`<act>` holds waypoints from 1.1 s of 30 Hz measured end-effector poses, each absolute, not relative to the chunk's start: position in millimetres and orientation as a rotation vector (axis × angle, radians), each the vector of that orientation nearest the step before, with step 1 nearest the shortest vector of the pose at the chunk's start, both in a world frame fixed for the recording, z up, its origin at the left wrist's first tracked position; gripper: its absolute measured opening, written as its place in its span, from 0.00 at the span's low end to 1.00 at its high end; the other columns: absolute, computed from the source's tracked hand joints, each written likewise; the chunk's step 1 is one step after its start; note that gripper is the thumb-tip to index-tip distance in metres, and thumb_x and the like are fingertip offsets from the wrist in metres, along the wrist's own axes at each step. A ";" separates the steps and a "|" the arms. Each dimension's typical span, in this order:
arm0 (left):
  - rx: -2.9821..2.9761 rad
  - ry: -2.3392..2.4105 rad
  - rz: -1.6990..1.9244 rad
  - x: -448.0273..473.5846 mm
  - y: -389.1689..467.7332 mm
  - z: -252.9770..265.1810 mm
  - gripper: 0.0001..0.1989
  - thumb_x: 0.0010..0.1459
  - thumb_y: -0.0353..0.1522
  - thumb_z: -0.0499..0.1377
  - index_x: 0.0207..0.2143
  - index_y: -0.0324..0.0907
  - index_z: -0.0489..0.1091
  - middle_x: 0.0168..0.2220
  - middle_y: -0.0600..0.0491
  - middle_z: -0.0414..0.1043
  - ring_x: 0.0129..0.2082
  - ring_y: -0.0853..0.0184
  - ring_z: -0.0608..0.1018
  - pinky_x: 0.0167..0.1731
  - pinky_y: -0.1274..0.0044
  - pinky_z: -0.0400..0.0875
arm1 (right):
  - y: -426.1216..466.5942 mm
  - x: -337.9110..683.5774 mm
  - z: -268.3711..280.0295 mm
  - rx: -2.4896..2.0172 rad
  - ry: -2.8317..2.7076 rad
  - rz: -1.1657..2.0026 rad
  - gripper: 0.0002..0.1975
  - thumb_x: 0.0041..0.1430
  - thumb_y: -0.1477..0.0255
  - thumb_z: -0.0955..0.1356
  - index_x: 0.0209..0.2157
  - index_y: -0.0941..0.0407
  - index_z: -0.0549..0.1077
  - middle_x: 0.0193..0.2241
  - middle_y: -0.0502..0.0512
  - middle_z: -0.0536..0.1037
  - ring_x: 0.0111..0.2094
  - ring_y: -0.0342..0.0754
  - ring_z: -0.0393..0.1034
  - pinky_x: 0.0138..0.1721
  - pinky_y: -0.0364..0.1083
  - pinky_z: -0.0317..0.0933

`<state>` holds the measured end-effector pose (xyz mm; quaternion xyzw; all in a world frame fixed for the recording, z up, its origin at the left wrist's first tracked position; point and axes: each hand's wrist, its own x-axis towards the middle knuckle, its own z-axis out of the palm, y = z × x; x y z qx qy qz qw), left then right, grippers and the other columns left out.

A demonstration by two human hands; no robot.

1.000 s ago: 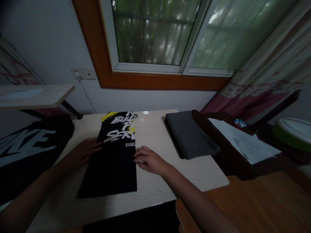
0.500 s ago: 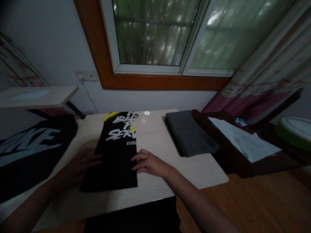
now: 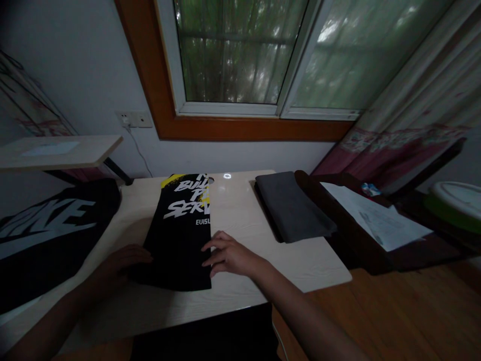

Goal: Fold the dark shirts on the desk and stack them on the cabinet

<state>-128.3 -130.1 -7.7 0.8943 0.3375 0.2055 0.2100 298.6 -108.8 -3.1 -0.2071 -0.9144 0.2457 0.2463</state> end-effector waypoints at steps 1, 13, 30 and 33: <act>2.478 0.946 0.573 -126.6 -131.4 -5.9 0.27 0.57 0.23 0.53 0.55 0.52 0.74 0.52 0.51 0.78 0.53 0.60 0.77 0.55 0.63 0.73 | -109.5 297.5 -2.1 -0.557 -2.483 0.683 0.17 0.55 0.58 0.76 0.45 0.48 0.83 0.52 0.56 0.78 0.52 0.50 0.63 0.54 0.49 0.61; 2.443 0.887 0.494 -122.2 -134.9 5.0 0.27 0.61 0.22 0.50 0.54 0.55 0.75 0.51 0.51 0.78 0.51 0.62 0.78 0.52 0.66 0.74 | -113.8 294.5 7.6 -0.529 -2.248 0.916 0.08 0.62 0.63 0.73 0.38 0.52 0.83 0.38 0.55 0.84 0.53 0.51 0.69 0.57 0.54 0.61; 1.853 1.134 0.327 -98.5 -160.3 74.0 0.13 0.58 0.44 0.62 0.36 0.48 0.81 0.33 0.54 0.82 0.33 0.61 0.82 0.34 0.74 0.78 | -117.3 316.0 36.2 -0.563 -1.841 1.972 0.20 0.52 0.55 0.77 0.30 0.58 0.78 0.32 0.52 0.77 0.34 0.43 0.71 0.38 0.44 0.65; 1.713 1.325 0.563 -90.2 -142.7 73.8 0.19 0.55 0.50 0.62 0.40 0.48 0.81 0.38 0.52 0.83 0.39 0.56 0.82 0.39 0.69 0.79 | -107.4 308.7 28.9 -0.719 -1.473 1.937 0.20 0.49 0.57 0.79 0.30 0.58 0.75 0.29 0.48 0.75 0.31 0.41 0.69 0.36 0.42 0.64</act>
